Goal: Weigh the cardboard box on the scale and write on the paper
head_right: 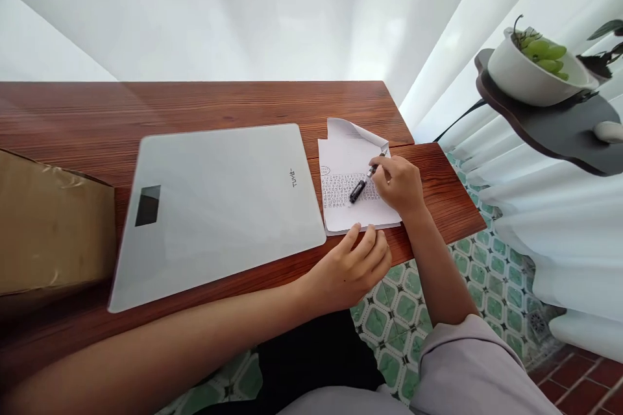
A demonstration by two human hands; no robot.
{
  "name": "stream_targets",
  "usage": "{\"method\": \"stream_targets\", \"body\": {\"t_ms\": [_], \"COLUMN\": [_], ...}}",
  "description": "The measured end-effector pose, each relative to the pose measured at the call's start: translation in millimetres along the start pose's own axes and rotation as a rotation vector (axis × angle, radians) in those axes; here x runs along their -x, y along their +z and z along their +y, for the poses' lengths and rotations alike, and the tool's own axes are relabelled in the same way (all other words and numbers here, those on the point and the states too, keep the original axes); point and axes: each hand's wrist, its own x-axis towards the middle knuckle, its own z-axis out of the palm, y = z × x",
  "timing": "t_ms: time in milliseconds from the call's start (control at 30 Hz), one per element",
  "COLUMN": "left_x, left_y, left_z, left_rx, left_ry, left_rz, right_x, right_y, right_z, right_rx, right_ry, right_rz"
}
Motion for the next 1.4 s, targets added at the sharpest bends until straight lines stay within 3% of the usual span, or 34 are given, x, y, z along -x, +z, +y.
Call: {"method": "stream_targets", "body": {"t_ms": [233,433,567,700,867,1067,1400], "left_x": [1.7,1.8,2.7,3.4,3.2,3.0,3.1], "left_y": [1.5,2.6,3.5,4.8,5.3,6.0,4.9], "left_z": [2.4,2.9,3.8,5.0,6.5,6.3,4.6], "left_rx": [0.042,0.062,0.065,0.066,0.091,0.118,0.129], "left_ry": [-0.074,-0.088,-0.097,-0.097,-0.124,-0.130,-0.123], "left_rz": [-0.091,-0.104,-0.112,-0.122,-0.122,-0.087,-0.100], "right_x": [-0.9,0.4,2.8,7.6,17.8,26.9,31.4], "right_y": [3.5,-1.4,-0.1,1.6,-1.3,-2.7,3.8], "right_z": [4.3,-1.9,-11.0,-18.8,-22.2,-33.1,-39.9], "right_rx": [0.089,0.184,0.086,-0.235,-0.729,-0.673,-0.580], "right_ry": [0.017,0.052,0.076,0.071,0.079,0.178,0.131], "right_rz": [0.109,0.297,0.344,0.251,-0.203,-0.275,-0.240]}}
